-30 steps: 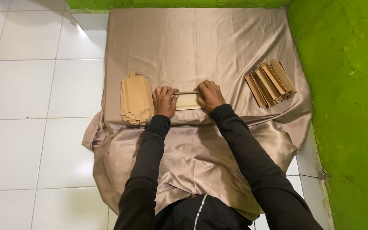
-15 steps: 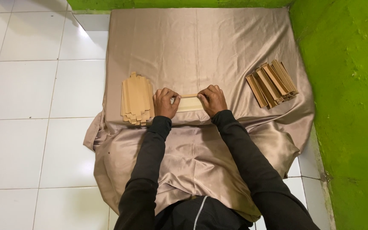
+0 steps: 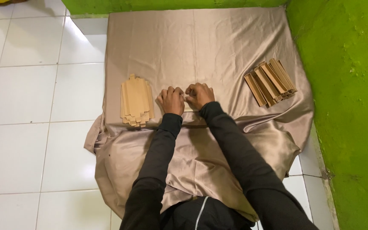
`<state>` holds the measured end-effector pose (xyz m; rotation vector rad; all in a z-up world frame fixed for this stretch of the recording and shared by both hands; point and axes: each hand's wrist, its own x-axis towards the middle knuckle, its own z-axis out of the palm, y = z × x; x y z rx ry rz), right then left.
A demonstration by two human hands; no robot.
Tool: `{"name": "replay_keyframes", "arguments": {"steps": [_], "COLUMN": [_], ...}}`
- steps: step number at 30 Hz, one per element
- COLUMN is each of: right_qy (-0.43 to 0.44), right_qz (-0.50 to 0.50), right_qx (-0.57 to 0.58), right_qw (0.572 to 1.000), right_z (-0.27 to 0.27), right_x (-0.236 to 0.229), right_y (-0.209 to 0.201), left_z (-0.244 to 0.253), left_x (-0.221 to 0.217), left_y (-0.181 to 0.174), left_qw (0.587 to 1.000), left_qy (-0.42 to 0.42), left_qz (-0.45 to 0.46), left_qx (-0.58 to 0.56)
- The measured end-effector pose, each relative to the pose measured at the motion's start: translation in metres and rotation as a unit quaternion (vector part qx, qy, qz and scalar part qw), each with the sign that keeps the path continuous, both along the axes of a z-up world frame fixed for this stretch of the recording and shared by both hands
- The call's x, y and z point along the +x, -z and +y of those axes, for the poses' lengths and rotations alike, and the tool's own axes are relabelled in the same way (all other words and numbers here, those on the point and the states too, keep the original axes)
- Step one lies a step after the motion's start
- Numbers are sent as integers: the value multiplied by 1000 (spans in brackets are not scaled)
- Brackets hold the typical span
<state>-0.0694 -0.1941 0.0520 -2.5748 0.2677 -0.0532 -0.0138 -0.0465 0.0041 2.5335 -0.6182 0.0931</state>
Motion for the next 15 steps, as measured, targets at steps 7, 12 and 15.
{"name": "replay_keyframes", "arguments": {"steps": [7, 12, 15], "right_qy": [24, 56, 37], "right_qz": [-20, 28, 39], "right_qx": [125, 171, 198], "right_qw": [992, 983, 979], "right_z": [-33, -64, -84], "right_x": [18, 7, 10], "right_y": [45, 37, 50], "left_z": [20, 32, 35], "left_x": [8, 22, 31], "left_y": [-20, 1, 6], "left_qw": [998, 992, 987], "left_qy": [6, 49, 54], "left_qz": [38, 67, 91], "left_qx": [-56, -91, -124]}}
